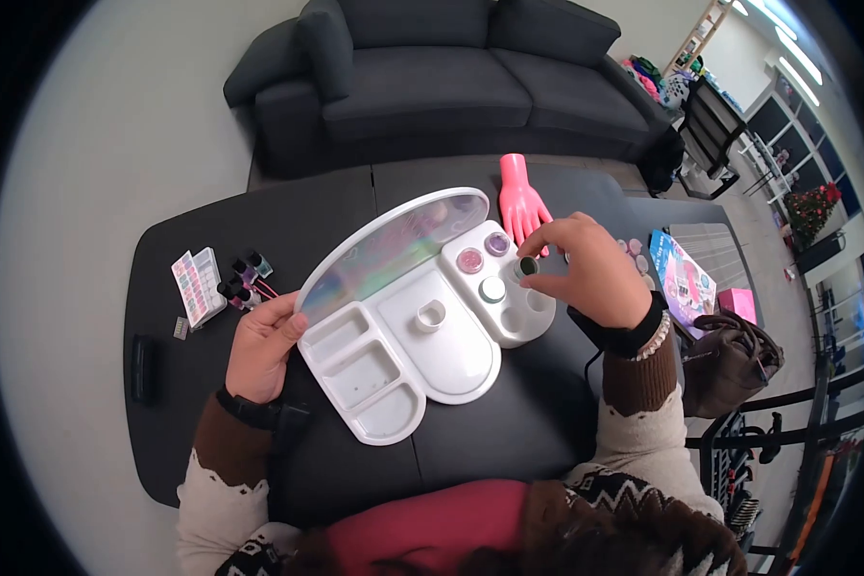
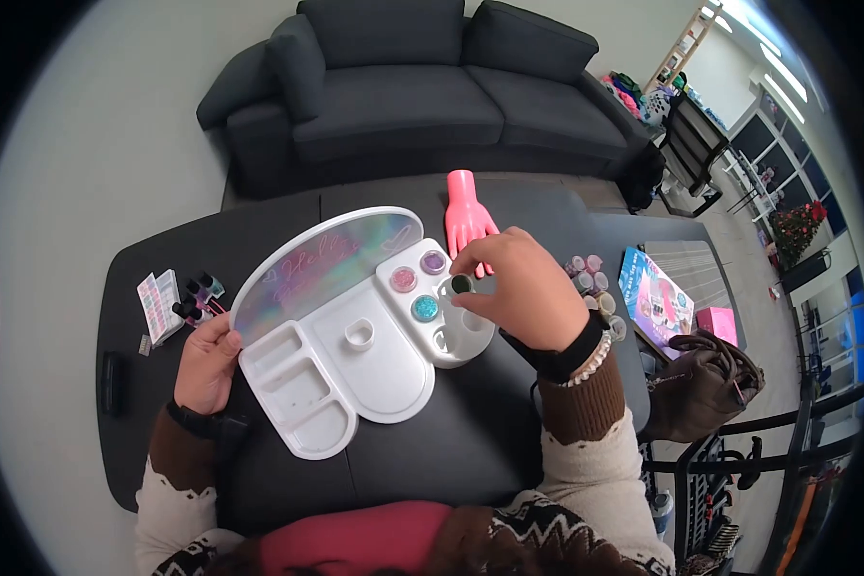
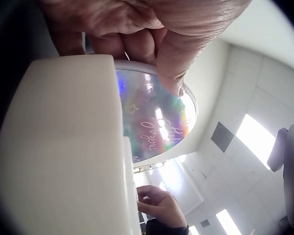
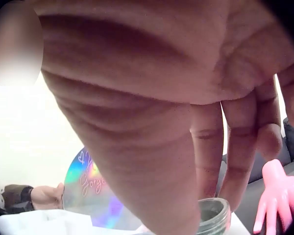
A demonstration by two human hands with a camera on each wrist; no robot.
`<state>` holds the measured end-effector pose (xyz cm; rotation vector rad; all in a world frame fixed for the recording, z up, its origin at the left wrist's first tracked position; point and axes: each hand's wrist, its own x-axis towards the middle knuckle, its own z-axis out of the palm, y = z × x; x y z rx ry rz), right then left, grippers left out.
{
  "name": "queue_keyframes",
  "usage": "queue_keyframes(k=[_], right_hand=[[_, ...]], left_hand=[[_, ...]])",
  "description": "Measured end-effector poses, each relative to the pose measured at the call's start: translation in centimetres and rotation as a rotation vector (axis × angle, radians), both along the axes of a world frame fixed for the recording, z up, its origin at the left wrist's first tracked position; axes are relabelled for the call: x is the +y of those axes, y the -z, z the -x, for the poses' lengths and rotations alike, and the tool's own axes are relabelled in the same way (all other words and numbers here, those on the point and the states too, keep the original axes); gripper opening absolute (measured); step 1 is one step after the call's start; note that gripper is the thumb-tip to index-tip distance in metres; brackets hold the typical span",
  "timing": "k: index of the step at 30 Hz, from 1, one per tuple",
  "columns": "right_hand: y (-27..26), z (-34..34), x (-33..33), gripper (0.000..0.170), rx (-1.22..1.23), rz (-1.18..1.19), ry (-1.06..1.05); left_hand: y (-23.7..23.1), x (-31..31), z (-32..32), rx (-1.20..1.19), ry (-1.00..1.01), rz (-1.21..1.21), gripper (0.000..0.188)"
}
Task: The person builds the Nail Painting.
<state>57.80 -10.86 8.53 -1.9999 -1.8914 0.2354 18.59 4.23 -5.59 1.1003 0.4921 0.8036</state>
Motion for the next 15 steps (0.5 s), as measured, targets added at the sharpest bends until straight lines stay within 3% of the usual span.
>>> queue_keyframes(k=[7, 13, 15], right_hand=[[2.1, -0.3, 0.7, 0.025, -0.103, -0.053, -0.069], [1.7, -2.9, 0.8, 0.036, -0.037, 0.032, -0.079], [2.2, -6.2, 0.8, 0.038, 0.000, 0.082, 0.200]], left_hand=[[-0.4, -0.2, -0.2, 0.021, -0.013, -0.022, 0.039], [-0.2, -0.2, -0.1, -0.001, -0.024, -0.029, 0.039], [-0.7, -0.3, -0.4, 0.022, -0.028, -0.039, 0.040]])
